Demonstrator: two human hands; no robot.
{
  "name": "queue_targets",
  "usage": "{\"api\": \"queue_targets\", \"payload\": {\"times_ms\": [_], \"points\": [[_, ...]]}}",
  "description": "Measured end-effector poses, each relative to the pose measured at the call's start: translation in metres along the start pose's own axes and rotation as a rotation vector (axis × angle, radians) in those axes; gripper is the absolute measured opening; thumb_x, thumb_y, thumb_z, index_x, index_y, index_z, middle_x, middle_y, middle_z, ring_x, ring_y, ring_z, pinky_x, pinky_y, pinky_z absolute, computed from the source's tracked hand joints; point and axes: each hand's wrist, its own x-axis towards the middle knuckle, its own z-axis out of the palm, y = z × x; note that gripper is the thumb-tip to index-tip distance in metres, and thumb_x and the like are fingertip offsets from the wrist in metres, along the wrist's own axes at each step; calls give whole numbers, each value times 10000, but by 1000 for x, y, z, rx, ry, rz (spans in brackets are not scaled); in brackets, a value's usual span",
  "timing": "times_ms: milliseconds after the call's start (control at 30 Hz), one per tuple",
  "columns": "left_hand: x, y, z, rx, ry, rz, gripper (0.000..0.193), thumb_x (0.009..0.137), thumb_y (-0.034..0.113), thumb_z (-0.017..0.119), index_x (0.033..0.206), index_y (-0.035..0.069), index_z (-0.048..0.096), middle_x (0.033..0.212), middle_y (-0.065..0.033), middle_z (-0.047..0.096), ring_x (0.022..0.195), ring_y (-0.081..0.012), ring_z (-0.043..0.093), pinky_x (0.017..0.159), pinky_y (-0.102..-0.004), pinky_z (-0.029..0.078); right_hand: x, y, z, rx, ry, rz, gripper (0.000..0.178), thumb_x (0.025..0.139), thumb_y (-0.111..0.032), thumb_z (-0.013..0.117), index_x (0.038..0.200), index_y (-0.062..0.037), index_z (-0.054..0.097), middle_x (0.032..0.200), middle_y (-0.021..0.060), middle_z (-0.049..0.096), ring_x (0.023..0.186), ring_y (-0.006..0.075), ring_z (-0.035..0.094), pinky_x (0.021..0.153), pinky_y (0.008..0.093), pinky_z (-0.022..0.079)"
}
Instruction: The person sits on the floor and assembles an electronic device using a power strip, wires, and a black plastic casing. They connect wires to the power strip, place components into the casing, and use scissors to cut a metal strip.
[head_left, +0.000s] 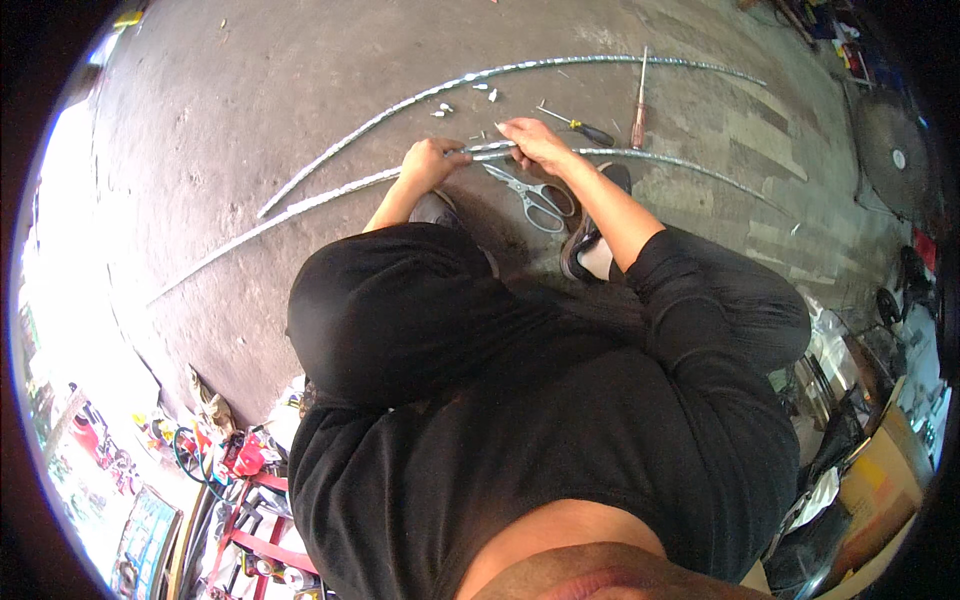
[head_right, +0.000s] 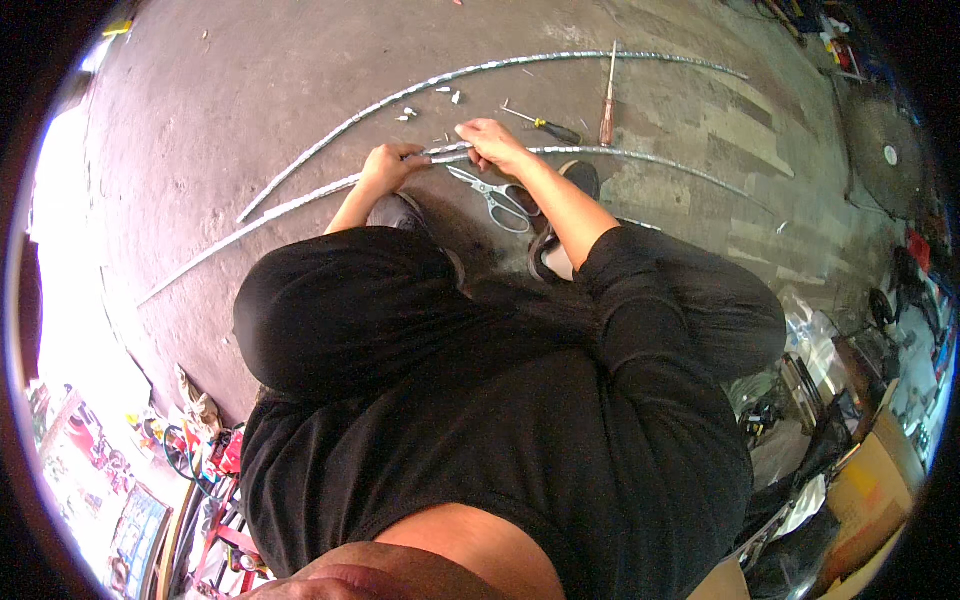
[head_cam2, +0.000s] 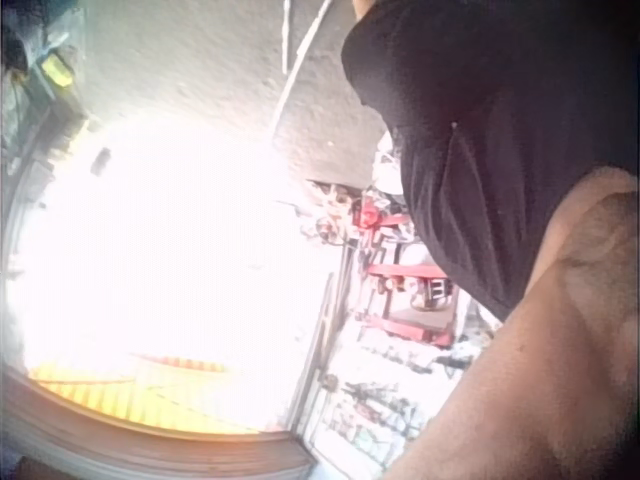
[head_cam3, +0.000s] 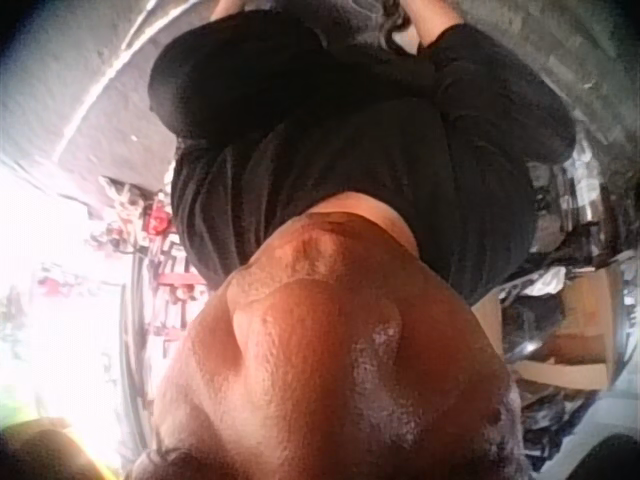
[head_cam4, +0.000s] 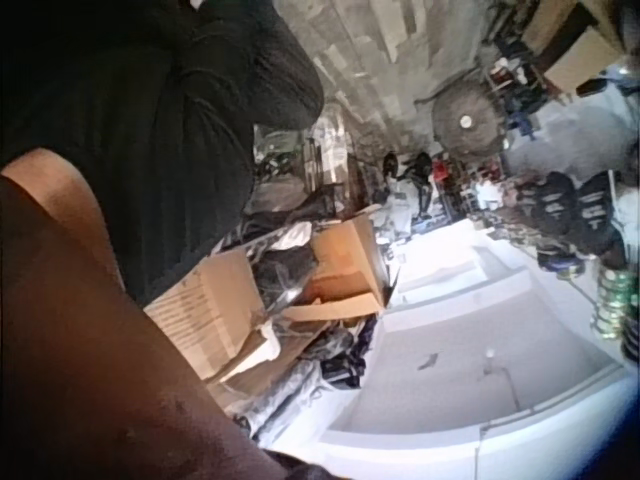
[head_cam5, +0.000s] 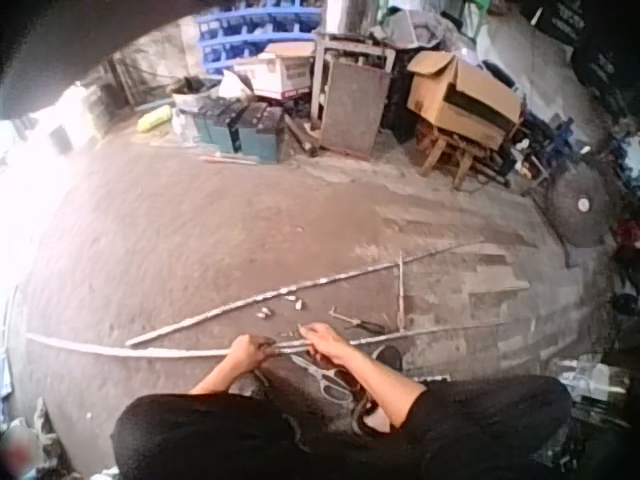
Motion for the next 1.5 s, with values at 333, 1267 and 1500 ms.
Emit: {"api": "queue_targets", "payload": {"times_ms": [333, 1267, 1500], "points": [[-9, -20, 0, 4, 45, 70, 363, 808, 416, 719, 1057, 152, 740, 913, -193, 703, 892, -365, 682, 788, -435, 523, 94, -13, 11, -862, 291, -288, 446, 763, -226, 770, 1153, -114, 584, 1099, 149, 607, 1076, 358, 596, 842, 469, 506], [2, -7, -15, 143, 89, 14, 408, 857, 415, 671, 1141, 125, 709, 979, -187, 665, 961, -352, 651, 848, -414, 495, -14, 6, 22, -88, 134, -379, 251, 865, -98, 659, 1093, 7, 662, 900, 90, 716, 803, 142, 682, 724, 285, 542], [2, -11, -12, 110, 60, 20, 407, 861, 406, 668, 1144, 115, 707, 1015, -194, 672, 979, -348, 650, 865, -404, 490, -19, 7, 24, -188, 168, -437, 248, 884, -148, 664, 1069, 18, 674, 864, 100, 714, 766, 138, 678, 693, 285, 544]]}}
